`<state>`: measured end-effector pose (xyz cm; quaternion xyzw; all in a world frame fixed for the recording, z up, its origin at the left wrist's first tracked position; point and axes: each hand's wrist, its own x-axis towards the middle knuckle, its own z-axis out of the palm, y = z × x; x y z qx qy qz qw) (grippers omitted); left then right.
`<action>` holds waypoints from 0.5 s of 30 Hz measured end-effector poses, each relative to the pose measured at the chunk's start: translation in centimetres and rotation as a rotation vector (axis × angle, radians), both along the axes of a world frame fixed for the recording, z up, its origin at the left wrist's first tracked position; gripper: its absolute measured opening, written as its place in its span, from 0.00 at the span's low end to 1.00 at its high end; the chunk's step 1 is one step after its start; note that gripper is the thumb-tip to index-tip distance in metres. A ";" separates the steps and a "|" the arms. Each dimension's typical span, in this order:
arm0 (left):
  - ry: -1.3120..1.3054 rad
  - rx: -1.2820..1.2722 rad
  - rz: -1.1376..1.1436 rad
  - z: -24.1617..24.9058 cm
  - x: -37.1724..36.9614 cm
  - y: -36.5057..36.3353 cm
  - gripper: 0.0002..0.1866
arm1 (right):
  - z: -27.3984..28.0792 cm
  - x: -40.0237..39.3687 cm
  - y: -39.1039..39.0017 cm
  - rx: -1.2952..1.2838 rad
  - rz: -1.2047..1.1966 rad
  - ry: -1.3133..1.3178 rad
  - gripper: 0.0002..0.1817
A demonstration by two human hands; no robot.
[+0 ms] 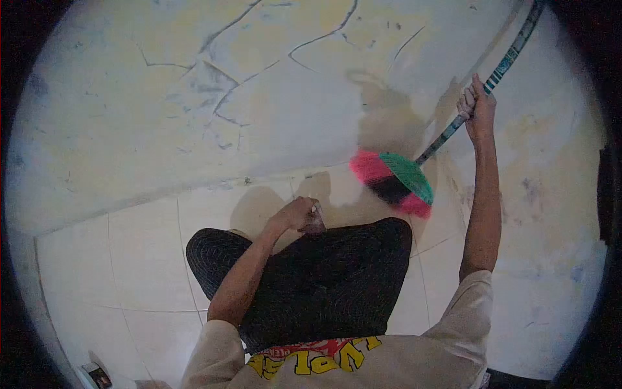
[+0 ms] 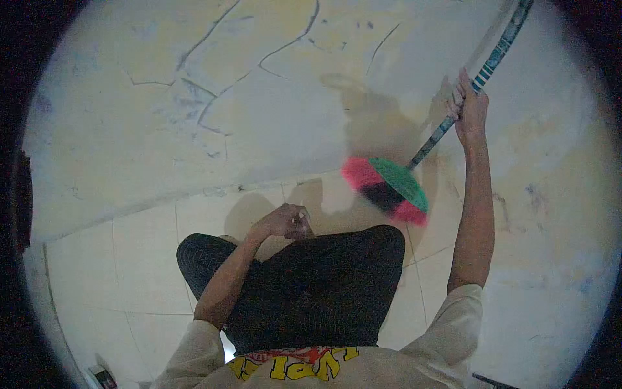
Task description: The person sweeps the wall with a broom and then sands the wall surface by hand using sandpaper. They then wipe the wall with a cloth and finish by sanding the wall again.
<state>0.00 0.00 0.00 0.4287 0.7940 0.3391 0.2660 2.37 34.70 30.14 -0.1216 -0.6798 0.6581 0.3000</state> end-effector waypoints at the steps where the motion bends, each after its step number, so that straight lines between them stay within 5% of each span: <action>1: -0.091 -0.084 -0.032 2.7 0.5 0.0 0.18 | 0.2 0.2 -1.0 0.047 -0.039 0.061 0.16; 3: -0.282 -0.204 -0.069 1.3 3.9 -2.3 0.18 | -1.6 1.1 -3.6 0.058 -0.077 0.024 0.15; 5: -0.083 -0.016 -0.216 -2.8 3.2 -2.1 0.19 | -1.2 0.4 -5.0 0.065 -0.160 0.122 0.18; 6: -0.052 -0.016 -0.204 -2.4 1.7 -2.0 0.19 | -0.3 -0.5 -7.4 0.065 -0.348 0.149 0.18; 9: -0.116 0.034 -0.122 0.2 0.3 -2.0 0.16 | -0.6 -1.0 -7.1 0.101 -0.317 0.199 0.18; 11: -0.197 -0.122 -0.228 1.1 -0.3 -2.0 0.18 | -0.7 -1.6 -7.9 0.103 -0.337 0.225 0.18; 15: -0.113 -0.040 -0.319 0.3 -1.5 -2.2 0.17 | -0.7 -2.1 -7.1 0.035 -0.322 0.318 0.14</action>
